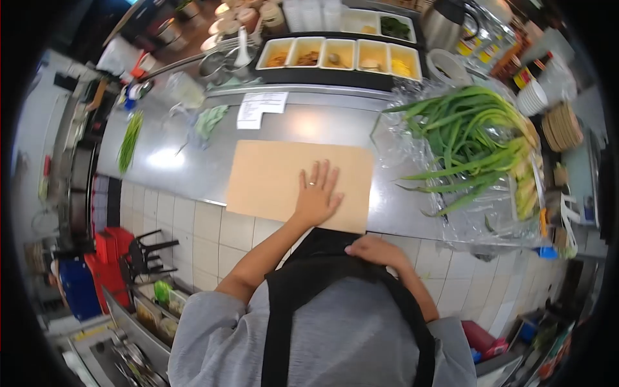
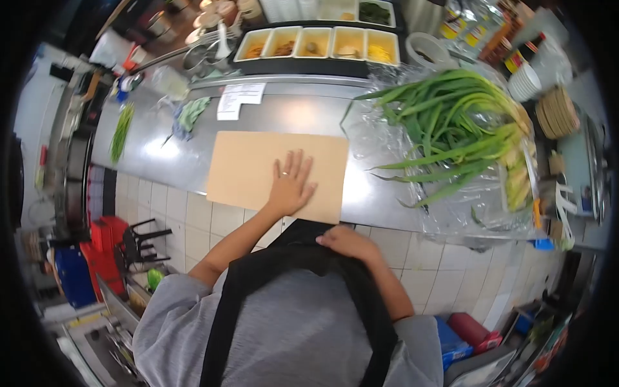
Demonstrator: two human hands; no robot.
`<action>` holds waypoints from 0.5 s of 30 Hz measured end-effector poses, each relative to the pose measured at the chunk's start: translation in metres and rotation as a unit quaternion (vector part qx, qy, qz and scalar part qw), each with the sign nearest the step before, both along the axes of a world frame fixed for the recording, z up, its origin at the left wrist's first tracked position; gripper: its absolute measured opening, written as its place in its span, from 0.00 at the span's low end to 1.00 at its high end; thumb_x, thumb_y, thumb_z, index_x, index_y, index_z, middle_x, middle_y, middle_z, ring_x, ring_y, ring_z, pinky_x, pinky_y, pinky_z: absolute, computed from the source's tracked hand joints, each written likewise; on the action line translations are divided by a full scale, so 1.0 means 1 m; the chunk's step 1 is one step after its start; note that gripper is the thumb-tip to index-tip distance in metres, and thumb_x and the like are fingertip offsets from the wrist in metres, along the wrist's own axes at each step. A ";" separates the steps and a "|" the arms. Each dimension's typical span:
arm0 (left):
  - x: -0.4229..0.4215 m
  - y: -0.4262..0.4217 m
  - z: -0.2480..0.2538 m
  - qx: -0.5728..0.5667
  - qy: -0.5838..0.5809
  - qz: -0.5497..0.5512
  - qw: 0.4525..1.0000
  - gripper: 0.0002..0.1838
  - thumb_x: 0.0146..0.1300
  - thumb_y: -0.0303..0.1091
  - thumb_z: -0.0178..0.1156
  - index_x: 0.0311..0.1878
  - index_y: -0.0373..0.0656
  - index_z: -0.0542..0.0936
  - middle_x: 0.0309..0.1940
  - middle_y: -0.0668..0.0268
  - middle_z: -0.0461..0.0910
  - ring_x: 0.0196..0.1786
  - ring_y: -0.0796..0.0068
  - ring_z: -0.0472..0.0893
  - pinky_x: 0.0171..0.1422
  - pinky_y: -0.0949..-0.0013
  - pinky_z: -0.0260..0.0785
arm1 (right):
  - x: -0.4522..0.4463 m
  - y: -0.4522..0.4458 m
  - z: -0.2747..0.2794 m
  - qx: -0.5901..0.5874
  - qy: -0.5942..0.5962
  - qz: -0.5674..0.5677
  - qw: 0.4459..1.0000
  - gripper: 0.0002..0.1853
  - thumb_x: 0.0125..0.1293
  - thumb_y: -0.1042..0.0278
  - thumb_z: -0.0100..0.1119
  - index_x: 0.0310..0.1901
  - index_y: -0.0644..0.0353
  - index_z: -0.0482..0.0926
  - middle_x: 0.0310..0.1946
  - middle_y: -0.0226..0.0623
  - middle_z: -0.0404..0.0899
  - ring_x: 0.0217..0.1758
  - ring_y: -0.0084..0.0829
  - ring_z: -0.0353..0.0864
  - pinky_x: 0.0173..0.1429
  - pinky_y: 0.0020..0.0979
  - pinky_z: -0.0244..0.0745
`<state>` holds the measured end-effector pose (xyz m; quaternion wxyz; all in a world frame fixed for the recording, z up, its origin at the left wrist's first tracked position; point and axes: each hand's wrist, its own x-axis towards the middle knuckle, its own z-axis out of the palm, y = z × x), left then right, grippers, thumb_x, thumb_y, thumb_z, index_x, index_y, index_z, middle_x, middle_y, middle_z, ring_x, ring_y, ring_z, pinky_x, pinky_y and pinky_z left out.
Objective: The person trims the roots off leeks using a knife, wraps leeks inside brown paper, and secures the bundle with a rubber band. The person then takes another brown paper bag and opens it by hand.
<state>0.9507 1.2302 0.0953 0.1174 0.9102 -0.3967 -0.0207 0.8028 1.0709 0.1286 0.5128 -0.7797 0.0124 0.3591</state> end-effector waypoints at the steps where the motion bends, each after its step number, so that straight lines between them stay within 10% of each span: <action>1: -0.008 0.006 -0.001 -0.006 0.005 -0.019 1.000 0.36 0.64 0.54 0.45 0.71 0.46 0.54 0.72 0.51 0.45 0.74 0.47 0.45 0.69 0.34 0.36 | 0.010 -0.008 0.030 0.122 -0.015 -0.086 0.989 0.17 0.62 0.56 0.58 0.34 0.65 0.81 0.29 0.44 0.82 0.37 0.42 0.81 0.49 0.38 0.73; 5: -0.023 0.011 0.011 0.004 0.003 -0.034 0.999 0.36 0.64 0.55 0.46 0.70 0.46 0.56 0.72 0.54 0.47 0.74 0.51 0.46 0.70 0.36 0.39 | 0.100 -0.012 0.030 -0.194 -0.477 -0.188 0.836 0.16 0.52 0.63 0.65 0.42 0.61 0.79 0.41 0.45 0.78 0.50 0.40 0.77 0.56 0.38 0.70; 8: -0.024 0.015 0.005 -0.034 0.003 -0.032 0.999 0.35 0.64 0.56 0.46 0.70 0.47 0.57 0.72 0.55 0.49 0.74 0.51 0.47 0.70 0.36 0.40 | 0.148 -0.019 -0.001 -0.273 -0.474 -0.183 0.817 0.20 0.50 0.61 0.67 0.42 0.63 0.78 0.35 0.44 0.79 0.42 0.42 0.79 0.49 0.37 0.73; 10: -0.031 0.023 0.004 -0.052 0.003 -0.030 0.998 0.35 0.63 0.55 0.48 0.69 0.47 0.59 0.72 0.56 0.50 0.74 0.51 0.48 0.69 0.35 0.40 | 0.159 -0.022 0.010 -0.216 -0.222 -0.047 0.950 0.18 0.50 0.63 0.66 0.40 0.65 0.78 0.34 0.44 0.79 0.39 0.42 0.79 0.47 0.35 0.73; 15: -0.042 0.046 0.013 -0.015 -0.083 0.022 0.996 0.34 0.61 0.52 0.52 0.68 0.47 0.61 0.71 0.55 0.52 0.74 0.51 0.48 0.67 0.31 0.39 | 0.130 0.004 0.021 -0.089 -0.273 -0.154 0.945 0.11 0.57 0.67 0.61 0.38 0.64 0.80 0.37 0.44 0.81 0.40 0.35 0.81 0.45 0.33 0.73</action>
